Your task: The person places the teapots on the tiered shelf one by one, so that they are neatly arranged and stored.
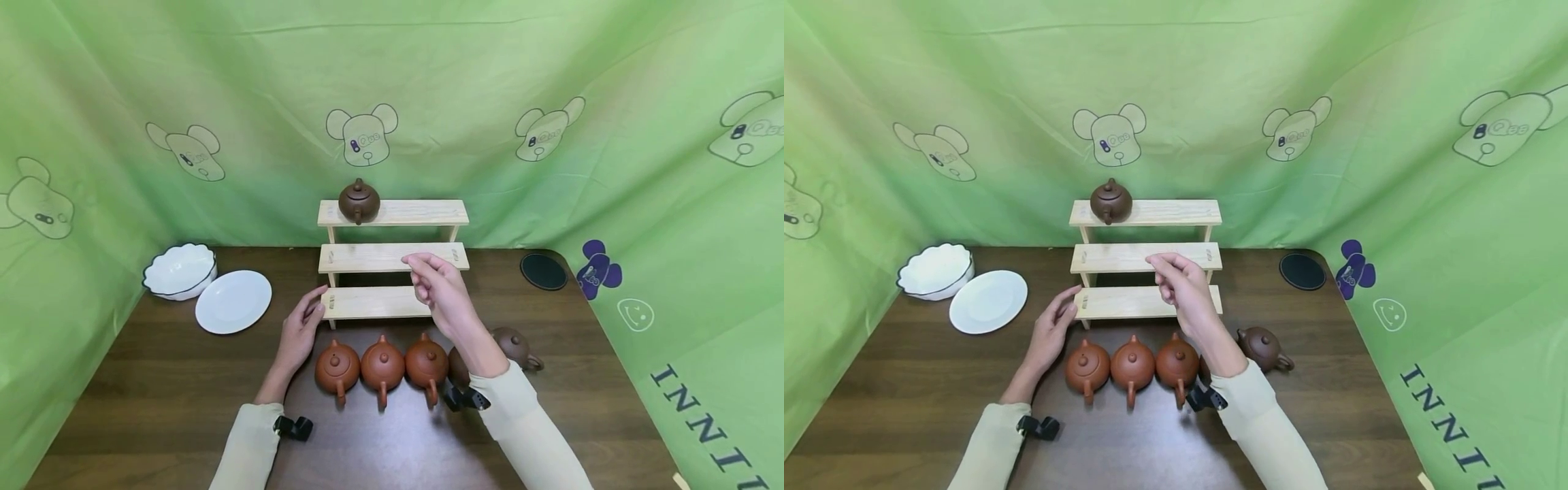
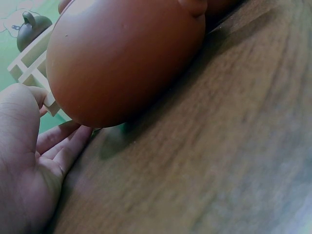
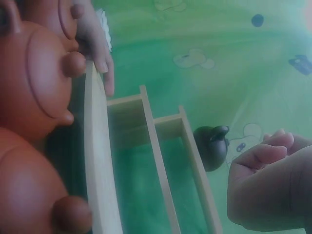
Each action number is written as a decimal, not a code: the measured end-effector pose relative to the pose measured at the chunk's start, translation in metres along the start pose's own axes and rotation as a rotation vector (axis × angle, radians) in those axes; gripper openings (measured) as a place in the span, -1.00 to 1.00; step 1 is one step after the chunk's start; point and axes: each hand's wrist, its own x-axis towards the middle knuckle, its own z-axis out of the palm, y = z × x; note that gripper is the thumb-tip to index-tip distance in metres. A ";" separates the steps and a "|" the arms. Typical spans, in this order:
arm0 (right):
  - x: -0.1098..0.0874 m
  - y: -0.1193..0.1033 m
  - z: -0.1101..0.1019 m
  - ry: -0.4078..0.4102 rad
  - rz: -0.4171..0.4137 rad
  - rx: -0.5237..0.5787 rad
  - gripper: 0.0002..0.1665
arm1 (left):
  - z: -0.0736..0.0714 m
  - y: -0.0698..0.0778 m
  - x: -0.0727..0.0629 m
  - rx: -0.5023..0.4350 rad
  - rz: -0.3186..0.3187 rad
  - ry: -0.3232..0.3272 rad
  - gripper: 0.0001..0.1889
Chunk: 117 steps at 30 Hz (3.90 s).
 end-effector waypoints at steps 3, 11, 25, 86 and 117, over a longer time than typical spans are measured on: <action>-0.006 0.002 -0.004 0.004 -0.012 0.006 -0.75 | 0.001 0.003 -0.001 -0.004 0.038 0.014 -0.56; -0.018 0.000 -0.018 0.013 -0.042 -0.031 -0.72 | 0.002 0.010 -0.003 -0.007 0.038 0.021 -0.58; -0.030 0.000 -0.059 0.060 -0.039 -0.113 -0.71 | 0.001 0.006 -0.004 -0.002 0.047 0.021 -0.56; -0.097 0.004 -0.272 -0.043 0.252 -0.718 -0.85 | 0.000 -0.022 0.004 0.018 0.041 0.012 -0.57; -0.097 0.019 -0.278 -0.320 0.209 -0.702 -0.63 | 0.001 -0.020 0.002 -0.036 0.056 0.002 -0.58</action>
